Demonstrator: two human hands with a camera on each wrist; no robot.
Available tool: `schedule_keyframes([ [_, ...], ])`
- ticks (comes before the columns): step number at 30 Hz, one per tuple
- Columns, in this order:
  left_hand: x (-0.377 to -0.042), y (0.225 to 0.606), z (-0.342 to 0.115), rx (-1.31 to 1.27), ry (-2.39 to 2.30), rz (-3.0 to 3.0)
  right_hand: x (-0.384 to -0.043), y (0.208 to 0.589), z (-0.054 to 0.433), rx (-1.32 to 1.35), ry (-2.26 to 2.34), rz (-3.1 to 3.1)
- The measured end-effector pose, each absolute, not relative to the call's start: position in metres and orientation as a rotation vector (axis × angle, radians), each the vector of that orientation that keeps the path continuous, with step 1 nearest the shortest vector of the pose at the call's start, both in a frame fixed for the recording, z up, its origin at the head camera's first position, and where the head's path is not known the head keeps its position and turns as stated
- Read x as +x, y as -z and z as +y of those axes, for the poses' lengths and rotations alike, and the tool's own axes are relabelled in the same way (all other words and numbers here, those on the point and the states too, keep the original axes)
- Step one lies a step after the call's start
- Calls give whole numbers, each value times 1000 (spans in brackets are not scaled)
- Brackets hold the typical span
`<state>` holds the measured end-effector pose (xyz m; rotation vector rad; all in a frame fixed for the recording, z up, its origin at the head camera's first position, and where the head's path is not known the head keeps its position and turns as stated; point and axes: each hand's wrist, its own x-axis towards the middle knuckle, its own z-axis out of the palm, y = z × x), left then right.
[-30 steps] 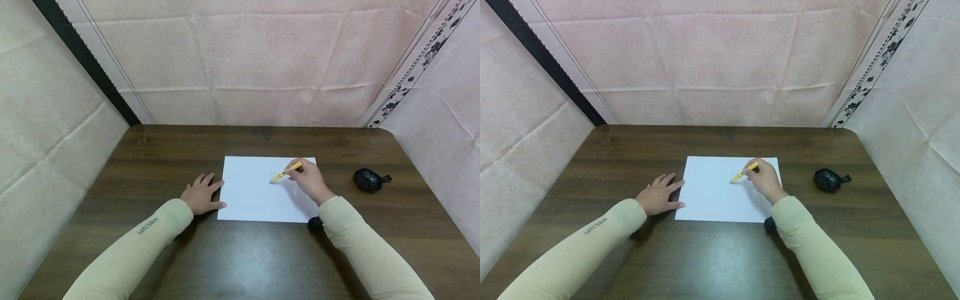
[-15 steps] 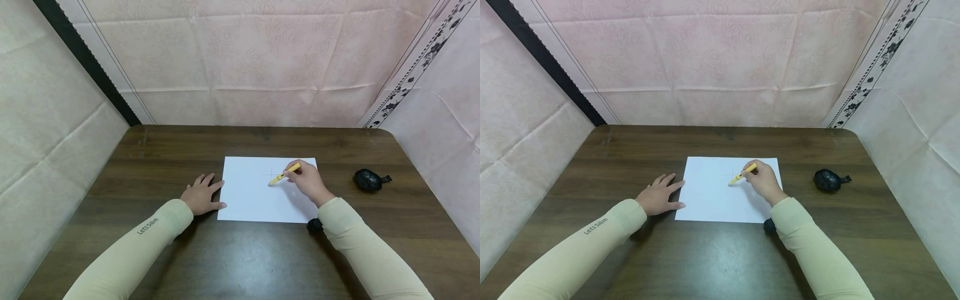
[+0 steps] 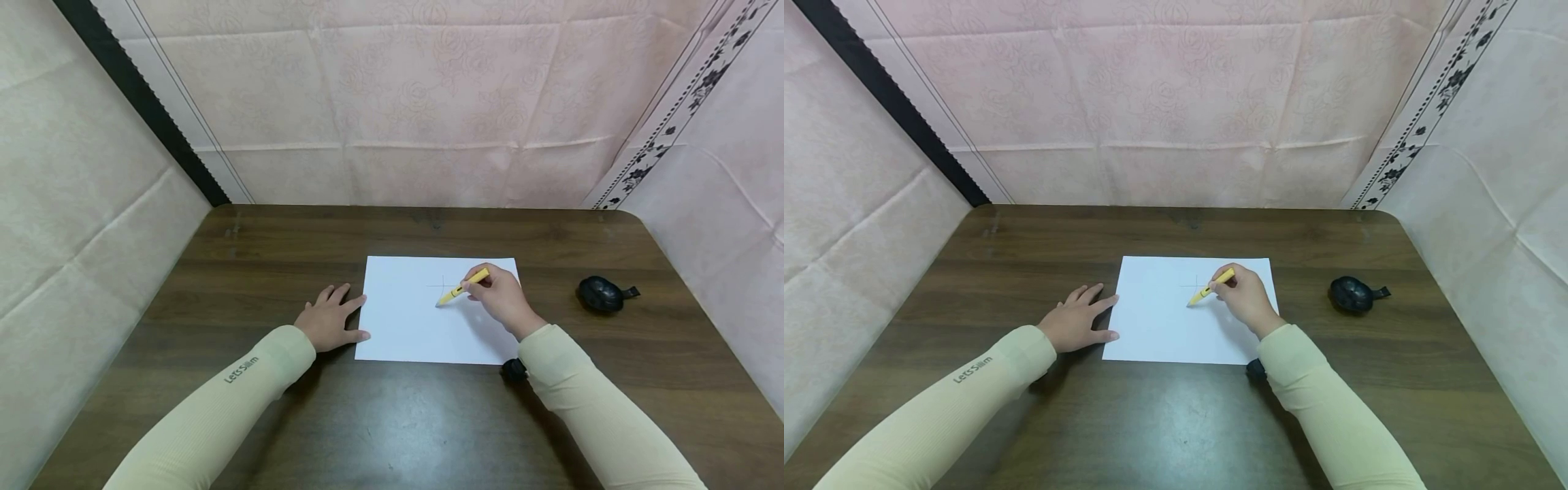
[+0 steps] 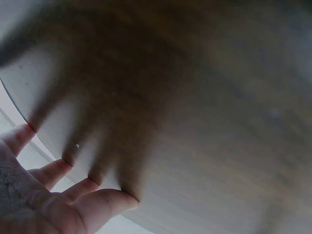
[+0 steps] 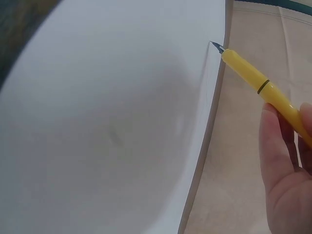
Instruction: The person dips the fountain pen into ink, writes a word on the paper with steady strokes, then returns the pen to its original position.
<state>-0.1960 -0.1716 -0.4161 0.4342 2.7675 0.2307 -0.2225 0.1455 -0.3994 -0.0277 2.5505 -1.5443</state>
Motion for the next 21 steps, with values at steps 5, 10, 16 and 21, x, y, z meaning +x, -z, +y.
schedule_keyframes([
  [5,-197,417,-172,436,-233,2767,-222,400,144,-36,1540,2548],
  [10,-197,417,-172,436,-235,2769,-222,399,143,-31,1528,2544],
  [16,-196,417,-172,439,-228,2770,-220,399,141,-15,1515,2535],
  [21,-197,418,-172,443,-226,2776,-220,399,140,-15,1511,2538],
])
